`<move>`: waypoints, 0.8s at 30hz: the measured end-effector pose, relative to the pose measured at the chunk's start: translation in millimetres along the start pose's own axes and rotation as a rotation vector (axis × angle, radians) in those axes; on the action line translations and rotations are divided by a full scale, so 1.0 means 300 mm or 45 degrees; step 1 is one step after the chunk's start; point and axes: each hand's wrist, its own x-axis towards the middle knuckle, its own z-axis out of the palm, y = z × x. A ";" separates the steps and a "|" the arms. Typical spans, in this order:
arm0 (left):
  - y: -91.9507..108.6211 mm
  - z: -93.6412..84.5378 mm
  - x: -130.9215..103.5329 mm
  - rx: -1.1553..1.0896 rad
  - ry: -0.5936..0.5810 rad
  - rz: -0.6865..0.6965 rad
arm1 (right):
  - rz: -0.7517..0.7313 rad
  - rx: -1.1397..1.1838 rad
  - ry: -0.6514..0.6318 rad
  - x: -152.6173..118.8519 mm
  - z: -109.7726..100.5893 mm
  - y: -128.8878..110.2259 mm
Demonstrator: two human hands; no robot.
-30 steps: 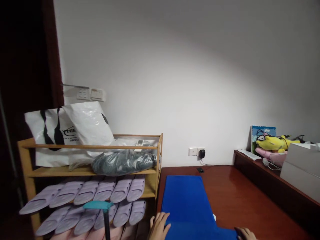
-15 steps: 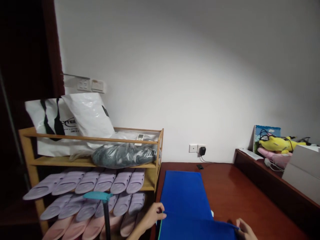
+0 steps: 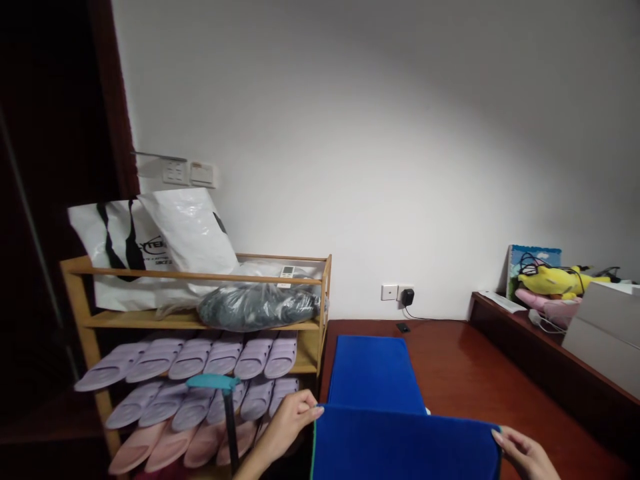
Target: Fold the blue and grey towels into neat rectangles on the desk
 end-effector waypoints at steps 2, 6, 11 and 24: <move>0.045 -0.022 -0.016 -0.002 0.019 0.058 | -0.021 -0.031 0.035 -0.016 -0.002 -0.034; 0.131 -0.056 -0.034 -0.040 0.152 0.133 | -0.086 -0.089 0.121 -0.040 0.007 -0.110; 0.186 -0.047 -0.029 -0.018 0.373 0.258 | -0.146 -0.116 0.229 -0.034 0.037 -0.200; 0.156 0.104 0.131 0.142 0.932 0.458 | -0.243 -0.125 1.073 0.160 0.243 -0.208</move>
